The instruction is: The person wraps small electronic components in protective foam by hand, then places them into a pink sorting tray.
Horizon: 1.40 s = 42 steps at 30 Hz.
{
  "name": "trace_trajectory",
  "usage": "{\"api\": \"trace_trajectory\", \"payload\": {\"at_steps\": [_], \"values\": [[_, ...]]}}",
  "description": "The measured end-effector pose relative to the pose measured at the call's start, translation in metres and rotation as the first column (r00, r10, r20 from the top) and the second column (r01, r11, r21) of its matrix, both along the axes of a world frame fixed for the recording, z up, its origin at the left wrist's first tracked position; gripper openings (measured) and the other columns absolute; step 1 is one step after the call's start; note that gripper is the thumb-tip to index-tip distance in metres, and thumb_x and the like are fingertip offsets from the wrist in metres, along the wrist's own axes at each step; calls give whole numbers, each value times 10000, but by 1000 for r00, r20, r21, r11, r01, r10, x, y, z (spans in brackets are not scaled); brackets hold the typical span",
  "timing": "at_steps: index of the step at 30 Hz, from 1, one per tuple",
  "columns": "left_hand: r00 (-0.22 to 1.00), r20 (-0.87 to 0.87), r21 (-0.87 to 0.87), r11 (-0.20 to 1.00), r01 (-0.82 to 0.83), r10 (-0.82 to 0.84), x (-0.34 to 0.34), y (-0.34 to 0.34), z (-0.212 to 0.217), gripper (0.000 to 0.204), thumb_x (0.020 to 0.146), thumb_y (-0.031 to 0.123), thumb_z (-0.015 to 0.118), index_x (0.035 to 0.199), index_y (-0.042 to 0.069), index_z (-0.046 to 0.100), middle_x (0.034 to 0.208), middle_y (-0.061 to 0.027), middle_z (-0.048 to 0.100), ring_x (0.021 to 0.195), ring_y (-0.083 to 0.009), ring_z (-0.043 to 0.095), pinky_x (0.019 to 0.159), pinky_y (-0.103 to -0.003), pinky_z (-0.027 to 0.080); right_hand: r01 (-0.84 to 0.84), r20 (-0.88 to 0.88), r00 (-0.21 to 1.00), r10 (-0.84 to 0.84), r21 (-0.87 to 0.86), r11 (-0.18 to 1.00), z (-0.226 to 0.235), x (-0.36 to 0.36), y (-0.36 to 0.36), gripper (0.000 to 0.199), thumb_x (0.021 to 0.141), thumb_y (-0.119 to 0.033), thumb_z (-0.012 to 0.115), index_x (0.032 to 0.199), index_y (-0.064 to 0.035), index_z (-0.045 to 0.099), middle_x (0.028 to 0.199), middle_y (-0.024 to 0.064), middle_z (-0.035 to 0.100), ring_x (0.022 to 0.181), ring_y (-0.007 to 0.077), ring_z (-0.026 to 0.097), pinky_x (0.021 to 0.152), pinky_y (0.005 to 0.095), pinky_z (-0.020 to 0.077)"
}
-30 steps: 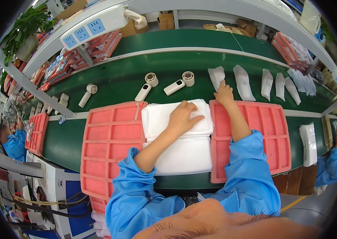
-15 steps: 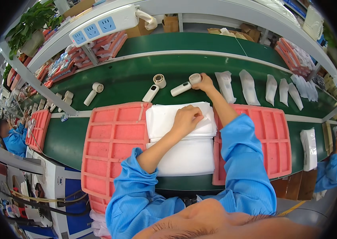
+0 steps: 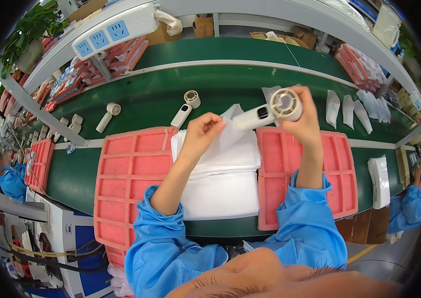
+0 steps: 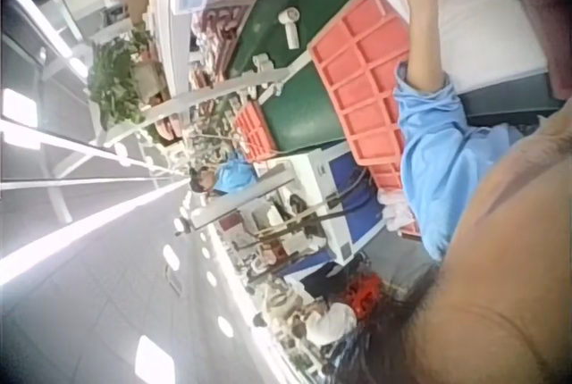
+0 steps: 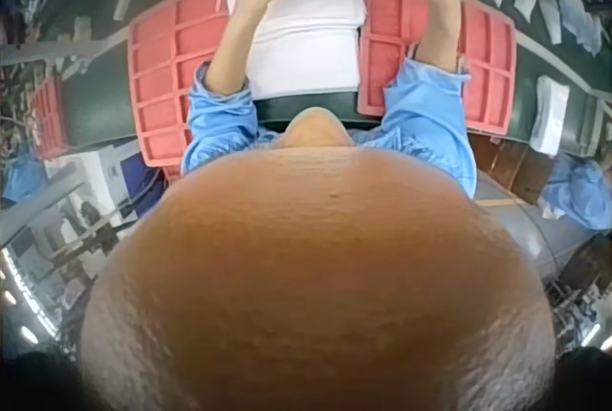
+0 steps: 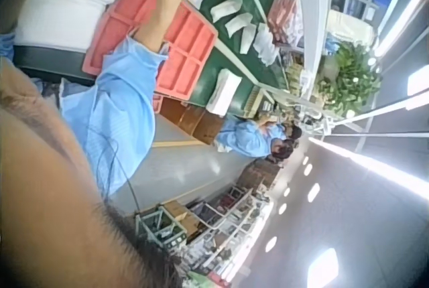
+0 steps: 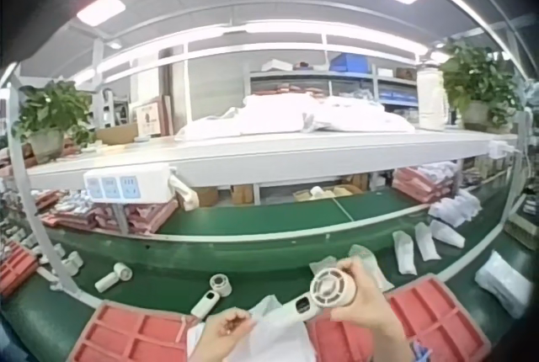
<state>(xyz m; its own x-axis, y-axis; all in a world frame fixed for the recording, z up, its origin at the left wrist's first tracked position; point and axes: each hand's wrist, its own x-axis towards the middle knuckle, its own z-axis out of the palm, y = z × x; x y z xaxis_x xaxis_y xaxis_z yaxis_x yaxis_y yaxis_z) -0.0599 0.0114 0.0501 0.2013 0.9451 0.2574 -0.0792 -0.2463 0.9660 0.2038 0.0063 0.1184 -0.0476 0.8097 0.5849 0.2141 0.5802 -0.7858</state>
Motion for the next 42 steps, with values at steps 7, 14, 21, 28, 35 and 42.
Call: {"api": "trace_trajectory", "payload": {"at_steps": [7,14,21,28,35,42], "values": [[958,258,17,991,-132,123,7,-23,30,76,941,117,613,938,41,607,843,14,603,758,-63,547,727,-207,437,-152,268,959,89,223,963,-27,-62,-7,607,614,35,775,1164,-37,529,1099,100,531,994,216,573,854,297,470],[839,544,-62,996,57,-14,3,-37,38,64,951,73,581,922,26,613,896,-12,630,822,-70,574,754,-262,465,-99,412,910,-43,317,943,-30,-82,-22,787,562,48,817,1298,-54,559,1104,129,513,969,284,570,770,348,507],[853,-257,682,711,-173,454,31,-66,36,225,801,-71,645,1020,-21,647,905,-101,619,821,-200,620,703,-336,510,18,401,895,-195,404,915,-26,-76,-20,785,558,51,810,1295,-36,556,1100,142,507,967,287,573,745,347,513],[868,-270,641,750,-162,417,40,-61,41,446,715,-35,724,1144,35,626,1088,-153,559,900,-283,617,693,-350,528,156,247,934,-258,369,916,-37,-76,-16,804,575,-32,819,1314,-11,504,1128,160,489,972,300,566,722,351,526],[927,-201,647,754,-117,317,10,-46,43,492,701,18,765,1160,96,608,1225,-152,489,1057,-266,581,781,-336,509,-357,-13,933,359,73,931,-26,-80,-38,771,625,-112,826,1310,-12,486,1267,161,436,1132,258,512,800,351,508],[929,55,574,773,270,-365,-1,-39,54,415,714,76,798,1089,104,623,1239,-125,478,1154,-243,511,940,-329,423,-466,207,863,461,-25,884,-46,-74,-18,553,653,-54,786,1150,15,552,988,146,609,890,294,638,694,355,527]]}}
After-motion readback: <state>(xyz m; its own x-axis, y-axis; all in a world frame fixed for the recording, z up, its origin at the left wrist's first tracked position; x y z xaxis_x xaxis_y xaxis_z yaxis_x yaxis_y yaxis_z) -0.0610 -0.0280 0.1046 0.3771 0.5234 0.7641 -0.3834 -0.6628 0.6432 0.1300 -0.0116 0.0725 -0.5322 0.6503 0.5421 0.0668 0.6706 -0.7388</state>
